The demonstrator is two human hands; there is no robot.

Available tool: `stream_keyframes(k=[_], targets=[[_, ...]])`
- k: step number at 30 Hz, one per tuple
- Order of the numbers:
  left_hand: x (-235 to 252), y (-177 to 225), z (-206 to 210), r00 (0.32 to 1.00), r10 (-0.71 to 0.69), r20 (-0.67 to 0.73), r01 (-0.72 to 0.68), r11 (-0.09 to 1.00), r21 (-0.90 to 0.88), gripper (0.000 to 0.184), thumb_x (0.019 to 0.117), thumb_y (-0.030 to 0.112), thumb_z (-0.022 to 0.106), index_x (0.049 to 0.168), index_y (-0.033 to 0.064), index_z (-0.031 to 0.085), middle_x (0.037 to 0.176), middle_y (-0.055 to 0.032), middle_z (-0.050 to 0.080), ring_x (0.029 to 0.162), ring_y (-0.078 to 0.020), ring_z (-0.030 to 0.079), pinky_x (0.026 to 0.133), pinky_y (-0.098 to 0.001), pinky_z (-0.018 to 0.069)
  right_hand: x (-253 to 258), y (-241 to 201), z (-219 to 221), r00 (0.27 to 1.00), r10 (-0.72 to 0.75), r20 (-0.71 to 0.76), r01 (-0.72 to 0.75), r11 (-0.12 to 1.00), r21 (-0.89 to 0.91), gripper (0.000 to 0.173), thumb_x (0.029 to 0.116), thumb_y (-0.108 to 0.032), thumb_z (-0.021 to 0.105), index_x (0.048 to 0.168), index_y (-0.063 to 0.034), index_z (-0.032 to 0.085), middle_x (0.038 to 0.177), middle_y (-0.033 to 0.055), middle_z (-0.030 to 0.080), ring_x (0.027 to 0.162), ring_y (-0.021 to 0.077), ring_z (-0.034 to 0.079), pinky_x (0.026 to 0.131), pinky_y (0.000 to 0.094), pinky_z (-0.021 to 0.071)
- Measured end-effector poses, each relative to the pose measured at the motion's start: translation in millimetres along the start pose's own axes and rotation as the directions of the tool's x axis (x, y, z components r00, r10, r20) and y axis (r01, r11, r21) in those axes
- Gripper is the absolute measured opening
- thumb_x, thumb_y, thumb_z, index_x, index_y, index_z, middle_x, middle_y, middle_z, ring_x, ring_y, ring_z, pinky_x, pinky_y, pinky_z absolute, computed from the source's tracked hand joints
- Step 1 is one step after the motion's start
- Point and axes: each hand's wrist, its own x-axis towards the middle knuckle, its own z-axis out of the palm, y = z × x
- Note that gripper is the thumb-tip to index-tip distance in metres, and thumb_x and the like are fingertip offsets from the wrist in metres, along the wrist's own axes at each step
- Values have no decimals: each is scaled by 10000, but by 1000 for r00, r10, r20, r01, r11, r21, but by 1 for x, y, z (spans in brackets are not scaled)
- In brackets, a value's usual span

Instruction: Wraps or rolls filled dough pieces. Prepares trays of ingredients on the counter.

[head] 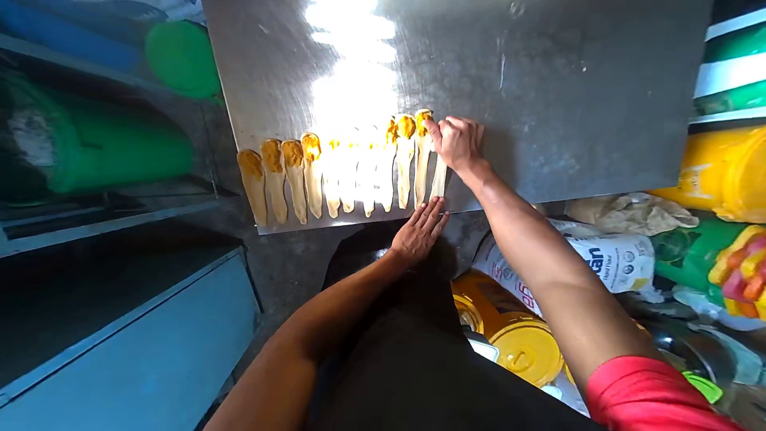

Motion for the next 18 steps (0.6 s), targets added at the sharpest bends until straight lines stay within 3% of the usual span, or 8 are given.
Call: stream_keyframes(k=[2,4,6,7,9,11,14,18], targets=[[5,-2,2,999,-8,-34,9,1000,27,677,1014,80,478,1644,90,232,1723,-195,82,1605,-299,70,1303,-466,149,6,6,14,996,0,-86,-4,998,-55,606,1069,-510,448,735,-53,666,744,116,672,749,298,692,648,472,518],[5,-2,6,998,-5,-56,6,1000,14,650,1028,121,470,1637,68,248,1724,-195,75,1606,-301,60,1306,-471,143,-5,7,28,996,38,-80,-44,996,-76,518,1068,-508,427,1016,-66,691,1065,152,679,1075,341,635,885,513,492],[0,-1,9,999,-8,-31,7,999,-39,668,1032,232,457,1642,74,235,1731,-170,54,1609,-281,19,1311,-469,107,-37,-5,26,990,117,76,-112,991,-70,643,1055,-540,369,1498,-89,489,1575,165,443,1505,353,338,1199,582,297],[-3,1,11,1000,-2,-6,1,998,-69,671,1029,252,448,1642,79,238,1732,-163,68,1609,-284,19,1310,-480,89,-59,-13,20,979,121,167,-114,992,-50,738,1054,-556,342,1597,-56,329,1684,173,263,1583,342,170,1265,600,164],[-8,0,13,998,31,54,-24,993,-114,621,1025,251,432,1610,74,327,1706,-165,210,1599,-314,110,1303,-513,90,-107,-26,3,961,67,269,-69,998,-3,809,1059,-571,287,1627,-1,207,1720,182,134,1605,323,71,1285,610,85],[-11,-3,11,995,55,82,-46,993,-105,585,1024,233,417,1583,64,377,1684,-165,274,1587,-329,162,1297,-523,111,-135,-29,-7,963,32,268,-47,998,48,745,1066,-552,336,1608,-43,306,1698,136,250,1589,280,179,1283,569,157],[-18,-1,9,992,61,111,-60,998,-12,651,1026,158,448,1636,61,244,1733,-155,64,1606,-304,30,1301,-506,79,-120,-22,-6,982,62,179,-69,997,32,587,1071,-472,403,1502,-88,508,1560,122,497,1481,292,419,1231,540,298],[-22,-7,6,997,71,23,-72,996,50,664,997,57,526,1620,62,298,1739,-125,53,1608,-269,45,1305,-465,114,-78,-9,24,992,105,64,-102,994,-48,686,1059,-552,360,1526,-60,463,1618,164,401,1538,336,302,1254,534,242]])
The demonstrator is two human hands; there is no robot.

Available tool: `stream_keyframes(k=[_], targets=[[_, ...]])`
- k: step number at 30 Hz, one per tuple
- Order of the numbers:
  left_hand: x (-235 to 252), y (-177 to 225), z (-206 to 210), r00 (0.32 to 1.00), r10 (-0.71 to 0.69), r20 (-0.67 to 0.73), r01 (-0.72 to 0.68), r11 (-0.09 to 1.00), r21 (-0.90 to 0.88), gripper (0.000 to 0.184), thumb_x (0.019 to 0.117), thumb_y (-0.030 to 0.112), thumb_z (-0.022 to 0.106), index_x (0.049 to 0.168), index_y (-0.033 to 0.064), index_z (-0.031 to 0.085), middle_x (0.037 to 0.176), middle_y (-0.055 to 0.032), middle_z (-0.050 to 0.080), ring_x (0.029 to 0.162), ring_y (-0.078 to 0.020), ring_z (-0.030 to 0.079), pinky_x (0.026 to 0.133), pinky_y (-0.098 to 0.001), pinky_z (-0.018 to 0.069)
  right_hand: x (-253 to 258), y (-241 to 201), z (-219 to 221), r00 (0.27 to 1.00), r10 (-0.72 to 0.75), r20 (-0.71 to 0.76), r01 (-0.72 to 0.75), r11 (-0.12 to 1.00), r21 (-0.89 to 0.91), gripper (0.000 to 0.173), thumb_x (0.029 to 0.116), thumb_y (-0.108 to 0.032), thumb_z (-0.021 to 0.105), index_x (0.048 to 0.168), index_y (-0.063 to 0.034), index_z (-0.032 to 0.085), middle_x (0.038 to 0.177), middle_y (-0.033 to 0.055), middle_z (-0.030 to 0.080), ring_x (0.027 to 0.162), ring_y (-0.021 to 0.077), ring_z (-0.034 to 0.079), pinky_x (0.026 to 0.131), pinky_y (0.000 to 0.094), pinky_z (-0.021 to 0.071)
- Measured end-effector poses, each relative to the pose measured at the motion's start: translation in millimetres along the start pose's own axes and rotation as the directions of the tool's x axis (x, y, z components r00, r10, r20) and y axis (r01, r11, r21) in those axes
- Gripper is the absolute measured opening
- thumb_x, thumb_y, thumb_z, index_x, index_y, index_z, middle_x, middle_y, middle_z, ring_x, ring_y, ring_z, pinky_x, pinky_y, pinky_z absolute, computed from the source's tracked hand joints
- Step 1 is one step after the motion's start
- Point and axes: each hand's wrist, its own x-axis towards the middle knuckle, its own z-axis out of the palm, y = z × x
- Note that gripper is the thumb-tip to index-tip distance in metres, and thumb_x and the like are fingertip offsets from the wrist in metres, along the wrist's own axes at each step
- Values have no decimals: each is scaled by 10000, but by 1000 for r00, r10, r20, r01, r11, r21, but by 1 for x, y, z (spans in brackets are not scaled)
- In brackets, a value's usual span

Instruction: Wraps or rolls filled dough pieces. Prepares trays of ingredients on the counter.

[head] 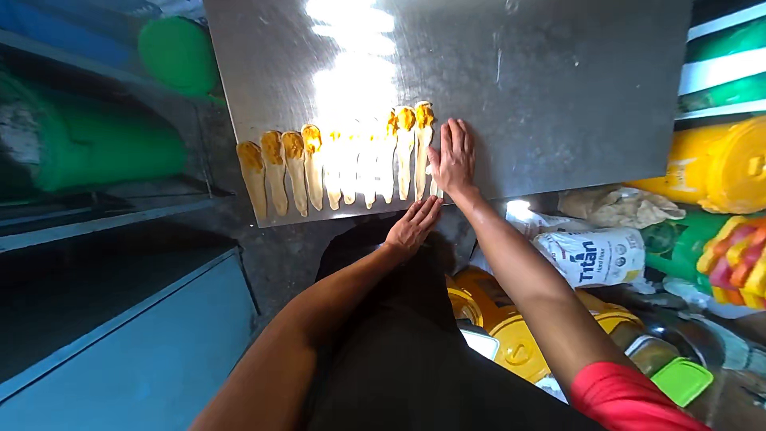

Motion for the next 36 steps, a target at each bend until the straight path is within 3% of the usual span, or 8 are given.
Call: stream_keyframes(k=[6,12,18,23,25,28,31,36], targets=[[-44,-42,-15,972,185,-144,-192,981,-37,517,1009,96,501,1526,93,493,1699,-75,274,1592,-257,164,1295,-513,154,-90,-13,-14,988,-103,116,87,987,133,737,1069,-519,342,1616,-30,280,1716,154,183,1602,298,114,1286,609,108],[-83,-63,-49,878,-399,-265,224,832,-508,404,1032,229,497,1402,125,620,1560,-116,474,1450,-249,441,1203,-446,378,-154,-21,-19,993,-70,-93,79,992,96,397,1050,-216,549,1435,-136,604,1460,57,612,1432,212,500,1231,505,348],[-33,-67,-93,600,-793,105,170,-2,-986,396,1075,240,524,1418,43,552,1386,-117,628,1226,-195,645,1022,-411,555,-74,-56,-75,953,264,146,-301,850,431,267,893,-192,735,1141,-94,711,1052,93,709,953,237,704,829,455,605],[27,-79,-122,755,-571,321,-8,-498,-867,568,1087,535,368,1517,170,439,1299,-83,653,1129,-210,658,967,-443,554,-1,-52,-102,968,-24,249,-154,725,671,416,903,-342,794,1247,-120,721,1330,74,639,1216,210,617,1022,437,545],[52,-92,-147,697,-615,369,88,-437,-895,376,1085,393,495,1299,95,574,978,-64,668,805,-162,673,774,-378,596,33,-30,-99,987,-5,163,-98,778,620,303,1000,-295,670,1223,-97,726,1344,95,637,1214,230,627,1011,444,548],[75,-119,-181,649,-743,164,393,143,-908,257,1029,311,634,1041,55,646,700,-88,611,555,-198,581,550,-383,524,82,2,-64,986,104,132,-154,878,454,309,1013,-165,611,1304,-129,710,1251,119,671,1141,257,656,951,438,566],[110,-167,-171,737,-675,-39,532,615,-581,260,1037,276,570,1205,139,714,991,-98,733,913,-289,710,797,-526,584,114,13,-37,978,19,206,-98,919,382,343,1006,-161,611,1336,-195,695,1280,132,629,1151,288,635,918,464,572],[150,-198,-139,851,-526,-7,467,763,-447,253,1004,153,595,1222,182,722,1253,-169,597,1038,-330,663,876,-515,585,129,17,-33,969,-49,244,-78,870,486,100,963,-175,683,1029,-153,754,1145,65,672,1090,233,648,916,439,565]])
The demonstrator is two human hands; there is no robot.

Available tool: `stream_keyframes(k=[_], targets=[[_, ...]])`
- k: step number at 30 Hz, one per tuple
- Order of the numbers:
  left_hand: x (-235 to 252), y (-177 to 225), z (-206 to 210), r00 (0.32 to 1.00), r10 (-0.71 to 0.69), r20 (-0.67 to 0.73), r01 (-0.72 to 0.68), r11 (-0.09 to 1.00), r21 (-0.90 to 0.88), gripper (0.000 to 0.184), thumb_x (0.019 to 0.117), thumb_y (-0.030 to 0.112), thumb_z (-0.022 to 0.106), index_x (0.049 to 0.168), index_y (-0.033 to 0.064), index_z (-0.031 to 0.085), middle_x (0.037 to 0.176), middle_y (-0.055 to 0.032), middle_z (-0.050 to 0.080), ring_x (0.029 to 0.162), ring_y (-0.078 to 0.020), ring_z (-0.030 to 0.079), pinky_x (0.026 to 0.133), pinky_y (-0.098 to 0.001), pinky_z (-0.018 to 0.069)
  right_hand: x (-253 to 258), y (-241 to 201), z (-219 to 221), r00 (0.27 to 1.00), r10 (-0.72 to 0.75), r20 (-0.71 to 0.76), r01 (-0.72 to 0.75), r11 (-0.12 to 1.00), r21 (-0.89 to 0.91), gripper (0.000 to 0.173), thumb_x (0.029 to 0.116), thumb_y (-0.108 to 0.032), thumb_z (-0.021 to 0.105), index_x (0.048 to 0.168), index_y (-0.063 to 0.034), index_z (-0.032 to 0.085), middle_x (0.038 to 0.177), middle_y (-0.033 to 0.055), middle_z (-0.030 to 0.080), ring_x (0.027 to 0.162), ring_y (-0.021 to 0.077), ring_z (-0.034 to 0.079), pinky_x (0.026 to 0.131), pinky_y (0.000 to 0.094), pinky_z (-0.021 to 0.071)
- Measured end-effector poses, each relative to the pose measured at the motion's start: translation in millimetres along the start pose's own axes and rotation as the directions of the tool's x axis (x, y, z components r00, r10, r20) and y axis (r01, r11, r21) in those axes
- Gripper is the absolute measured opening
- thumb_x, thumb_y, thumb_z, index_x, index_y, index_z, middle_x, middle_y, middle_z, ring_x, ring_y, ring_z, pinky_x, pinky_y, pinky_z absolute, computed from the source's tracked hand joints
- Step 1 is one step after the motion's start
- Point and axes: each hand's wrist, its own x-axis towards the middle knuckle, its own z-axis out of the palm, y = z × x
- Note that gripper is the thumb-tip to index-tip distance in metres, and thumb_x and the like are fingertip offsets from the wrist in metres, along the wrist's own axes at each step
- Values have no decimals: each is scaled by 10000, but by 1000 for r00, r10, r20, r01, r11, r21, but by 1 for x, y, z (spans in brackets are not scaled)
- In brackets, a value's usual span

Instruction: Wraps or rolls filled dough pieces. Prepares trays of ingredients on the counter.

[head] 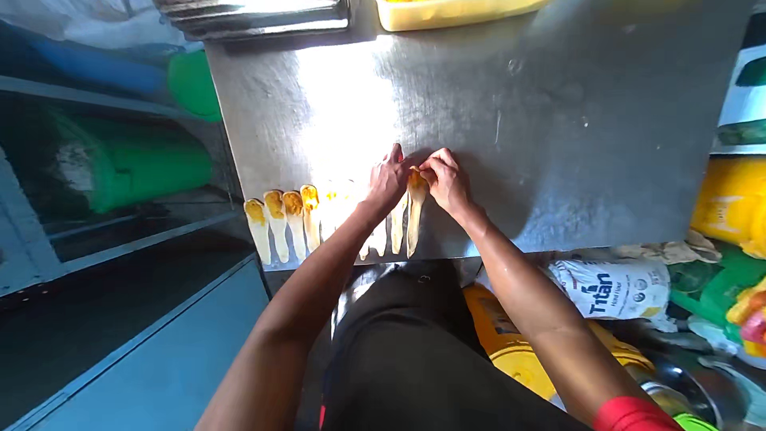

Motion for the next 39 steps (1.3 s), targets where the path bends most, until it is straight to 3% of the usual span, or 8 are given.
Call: stream_keyframes(k=[6,13,18,20,23,28,34,39], targets=[[-5,0,13,977,136,-165,-179,942,-283,144,986,38,611,1031,-7,740,1046,-173,672,993,-291,673,945,-426,558,-35,0,-1,988,-100,-121,98,995,-28,142,972,-80,660,1097,-84,726,1097,106,695,1009,262,678,868,469,548],[-53,-6,29,895,432,-108,-395,882,256,246,990,3,545,1122,84,736,1176,-95,680,994,-280,665,823,-449,552,-79,3,48,927,-182,-327,104,965,-243,128,950,-95,647,1014,-109,758,1148,90,706,1113,271,642,914,463,506],[-65,-1,28,946,312,82,-322,901,289,237,990,14,532,1122,61,724,1366,-78,606,1127,-278,646,906,-459,563,-95,-8,49,968,-25,-249,-20,984,-176,197,905,-51,664,1032,-144,782,1315,85,668,1277,304,574,1004,544,476],[-65,1,23,955,294,-49,-278,938,209,215,1006,75,564,1147,69,727,1269,-131,630,1014,-298,683,814,-461,596,-91,-13,35,961,23,-276,-49,995,-87,289,963,-65,621,1198,-166,757,1273,85,680,1184,278,630,934,502,528],[-48,2,20,986,160,-41,-151,973,174,301,1055,248,555,1314,123,645,1369,-144,560,956,-311,695,783,-486,608,-68,-8,29,967,70,-243,-78,997,-24,358,995,-175,659,1350,-205,685,1278,114,642,1151,268,636,925,451,567],[-26,-7,31,983,182,-29,-180,982,52,197,1008,193,636,1158,96,718,1390,-147,545,971,-305,690,824,-487,610,-49,-6,19,986,116,-122,-106,991,81,162,953,-201,715,1093,-136,763,1172,91,659,1119,244,634,947,437,556],[-31,-15,39,918,339,-203,-368,921,-126,137,986,63,631,1070,-24,696,1102,-166,694,1027,-284,701,945,-424,577,-52,4,16,992,94,-88,-79,984,161,172,931,-154,734,1099,-121,745,1155,50,704,1130,200,653,1001,419,540],[-38,-2,40,934,175,-311,-252,940,-229,112,959,54,673,1021,-38,689,994,-177,703,915,-275,715,876,-419,597,-58,-4,22,967,194,-163,-174,976,128,199,943,-247,744,1094,-119,722,1036,71,725,964,227,700,850,466,580]])
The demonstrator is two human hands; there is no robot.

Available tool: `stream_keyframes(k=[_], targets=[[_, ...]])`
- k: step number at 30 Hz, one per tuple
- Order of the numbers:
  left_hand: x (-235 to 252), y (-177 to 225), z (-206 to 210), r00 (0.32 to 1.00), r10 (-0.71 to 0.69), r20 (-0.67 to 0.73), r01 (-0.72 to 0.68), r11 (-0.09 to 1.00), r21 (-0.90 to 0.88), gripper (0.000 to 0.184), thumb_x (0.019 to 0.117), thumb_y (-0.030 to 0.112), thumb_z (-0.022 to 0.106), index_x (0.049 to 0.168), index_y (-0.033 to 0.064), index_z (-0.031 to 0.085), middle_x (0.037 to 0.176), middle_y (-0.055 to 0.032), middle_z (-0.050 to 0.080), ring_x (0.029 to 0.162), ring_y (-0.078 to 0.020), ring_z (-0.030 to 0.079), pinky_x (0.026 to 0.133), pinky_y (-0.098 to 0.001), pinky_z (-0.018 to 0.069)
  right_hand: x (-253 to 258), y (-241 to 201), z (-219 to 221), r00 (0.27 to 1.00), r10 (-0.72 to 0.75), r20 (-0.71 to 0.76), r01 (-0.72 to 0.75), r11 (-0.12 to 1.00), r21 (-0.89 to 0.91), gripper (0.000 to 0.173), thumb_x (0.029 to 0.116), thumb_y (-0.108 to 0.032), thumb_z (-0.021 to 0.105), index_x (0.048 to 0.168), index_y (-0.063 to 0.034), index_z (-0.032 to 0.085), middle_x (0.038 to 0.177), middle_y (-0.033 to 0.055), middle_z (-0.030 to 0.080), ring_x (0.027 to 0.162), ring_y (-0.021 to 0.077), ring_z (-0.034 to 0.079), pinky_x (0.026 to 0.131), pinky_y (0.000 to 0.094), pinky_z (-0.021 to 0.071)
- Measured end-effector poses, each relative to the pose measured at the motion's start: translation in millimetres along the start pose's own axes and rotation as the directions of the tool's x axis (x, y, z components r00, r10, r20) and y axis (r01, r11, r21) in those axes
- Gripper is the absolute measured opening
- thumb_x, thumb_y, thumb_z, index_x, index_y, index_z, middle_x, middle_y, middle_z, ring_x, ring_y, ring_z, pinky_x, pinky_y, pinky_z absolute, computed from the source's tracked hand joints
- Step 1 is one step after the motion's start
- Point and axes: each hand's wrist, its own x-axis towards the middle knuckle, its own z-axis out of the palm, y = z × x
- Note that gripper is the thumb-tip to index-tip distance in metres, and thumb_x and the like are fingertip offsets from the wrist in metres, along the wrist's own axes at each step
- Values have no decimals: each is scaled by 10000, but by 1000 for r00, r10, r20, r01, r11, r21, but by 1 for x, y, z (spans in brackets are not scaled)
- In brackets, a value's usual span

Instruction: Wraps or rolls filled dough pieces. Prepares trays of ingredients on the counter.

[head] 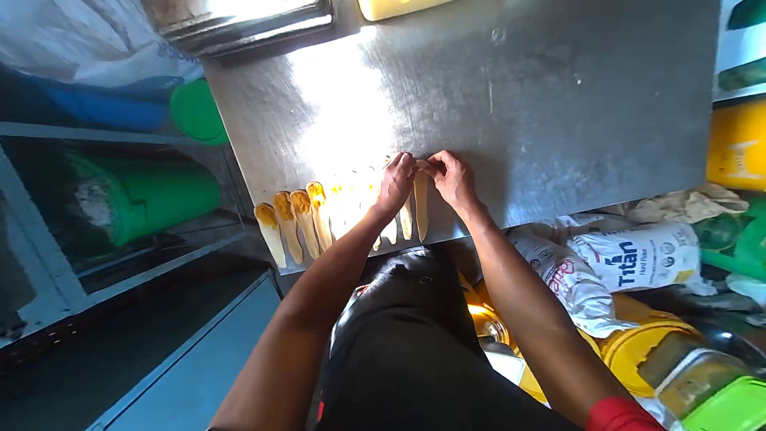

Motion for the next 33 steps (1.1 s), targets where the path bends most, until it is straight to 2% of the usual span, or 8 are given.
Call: stream_keyframes(k=[4,7,10,18,21,25,29,33], targets=[[-5,9,13,979,-125,-161,120,992,-38,98,940,72,694,958,-24,692,950,-170,692,886,-268,705,840,-408,601,-35,-16,17,976,52,-209,-38,997,68,224,926,-214,762,1095,-97,671,950,94,670,793,222,663,665,426,572],[-14,17,22,953,-197,-230,181,980,-88,109,926,68,697,984,-25,706,978,-178,700,916,-275,705,852,-423,599,-49,-32,29,962,99,-253,-63,987,147,299,949,-162,723,1235,-99,663,1105,107,684,981,232,681,826,435,589],[-33,42,3,956,-288,-53,283,955,-85,204,993,102,647,1188,63,688,1186,-147,663,1047,-277,677,911,-466,578,-59,-31,35,969,79,-234,-24,973,229,381,991,-90,648,1372,-105,645,1261,126,664,1156,236,649,977,418,561],[-25,14,23,974,-195,-113,192,981,-36,147,975,87,625,1016,41,759,1053,-121,697,984,-232,688,895,-406,583,-52,-12,41,955,-95,-281,96,995,-10,202,965,-125,703,1161,-80,706,1152,109,675,1126,244,644,954,405,550],[-36,15,14,991,-130,22,124,977,173,190,998,85,593,1122,78,738,1213,-126,640,961,-265,684,786,-451,599,-47,-10,39,964,-143,-225,113,984,-141,215,946,-122,695,1158,-89,700,1156,115,669,1126,270,644,921,437,558],[-49,15,8,969,-112,220,13,914,405,423,970,50,590,1372,167,643,1354,-129,572,1033,-297,667,756,-476,600,-38,-31,-1,999,30,36,-25,989,-144,283,923,-106,688,1204,-128,664,1166,136,664,1055,330,658,829,553,554],[-59,33,-4,930,-139,340,-24,900,435,472,964,48,618,1432,81,568,1409,-177,513,1019,-333,664,753,-462,605,-24,-43,-18,993,-102,-65,85,968,-236,248,1025,-225,594,1223,-118,697,1178,125,667,1077,287,660,889,479,564],[-105,47,-3,865,5,502,-186,932,311,469,958,-18,554,1424,31,563,1457,-201,510,1191,-342,617,972,-444,556,19,-40,29,969,-225,-99,164,891,-423,402,1053,-433,518,1016,-94,731,1046,124,699,967,295,691,771,465,569]])
